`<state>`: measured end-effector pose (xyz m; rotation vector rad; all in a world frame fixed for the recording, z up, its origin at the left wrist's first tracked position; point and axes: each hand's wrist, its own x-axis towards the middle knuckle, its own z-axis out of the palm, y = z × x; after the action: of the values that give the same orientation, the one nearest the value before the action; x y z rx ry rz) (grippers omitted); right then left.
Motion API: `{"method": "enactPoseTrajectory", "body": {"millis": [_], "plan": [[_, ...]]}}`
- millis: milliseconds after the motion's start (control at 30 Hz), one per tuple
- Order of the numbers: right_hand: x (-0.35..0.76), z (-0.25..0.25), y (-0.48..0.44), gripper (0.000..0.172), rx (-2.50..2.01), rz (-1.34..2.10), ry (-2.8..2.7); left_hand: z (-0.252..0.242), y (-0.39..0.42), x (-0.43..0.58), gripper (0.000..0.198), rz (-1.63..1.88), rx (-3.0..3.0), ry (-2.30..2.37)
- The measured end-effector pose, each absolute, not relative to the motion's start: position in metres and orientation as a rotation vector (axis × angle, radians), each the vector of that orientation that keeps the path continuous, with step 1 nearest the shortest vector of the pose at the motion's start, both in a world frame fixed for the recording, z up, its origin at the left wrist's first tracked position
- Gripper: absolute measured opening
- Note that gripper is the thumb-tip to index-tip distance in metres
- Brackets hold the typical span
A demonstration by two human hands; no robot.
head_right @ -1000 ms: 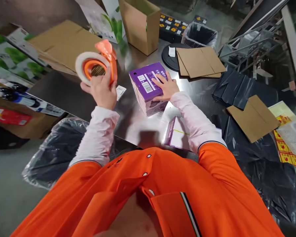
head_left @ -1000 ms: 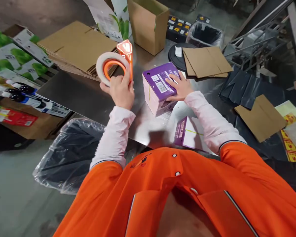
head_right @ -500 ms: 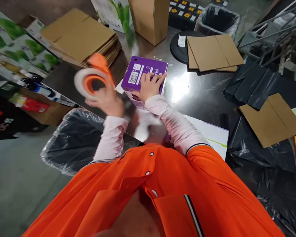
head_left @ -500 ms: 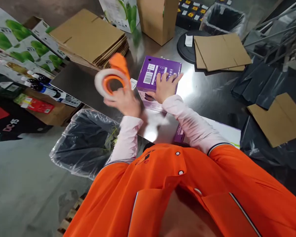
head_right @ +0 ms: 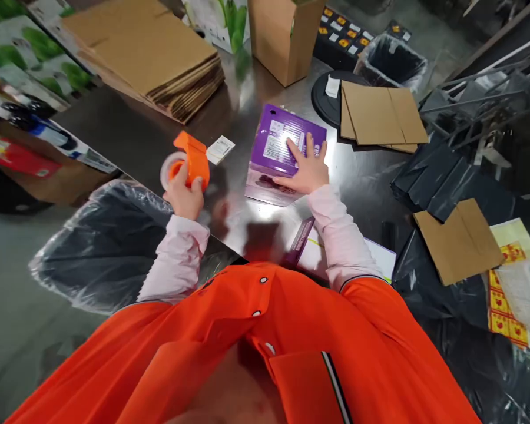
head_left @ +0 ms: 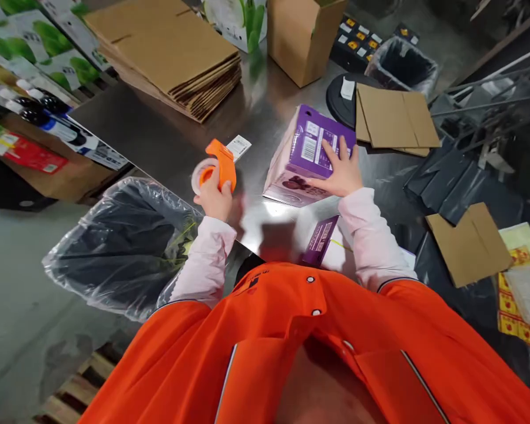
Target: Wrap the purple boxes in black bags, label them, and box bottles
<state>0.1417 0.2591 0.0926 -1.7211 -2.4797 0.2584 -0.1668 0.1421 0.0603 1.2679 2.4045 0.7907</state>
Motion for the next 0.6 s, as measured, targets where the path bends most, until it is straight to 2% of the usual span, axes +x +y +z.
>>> {"method": "enactPoseTrajectory", "body": {"millis": [133,267,433,600], "plan": [[0.194,0.082,0.252,0.118,-1.720,0.138,-2.465,0.011,0.131,-0.172,0.062,0.691,1.062,2.399],[0.224,0.074,0.250,0.120,-1.681,0.145,-2.404,-0.025,0.142,-0.149,0.060,0.610,0.937,2.537],[0.223,0.069,0.255,0.114,-1.604,0.108,-2.389,-0.037,0.169,-0.082,0.064,0.481,0.937,2.330],[0.240,0.062,0.253,0.118,-1.552,0.147,-2.350,-0.038,0.170,-0.093,0.069,0.592,0.958,2.301]]}}
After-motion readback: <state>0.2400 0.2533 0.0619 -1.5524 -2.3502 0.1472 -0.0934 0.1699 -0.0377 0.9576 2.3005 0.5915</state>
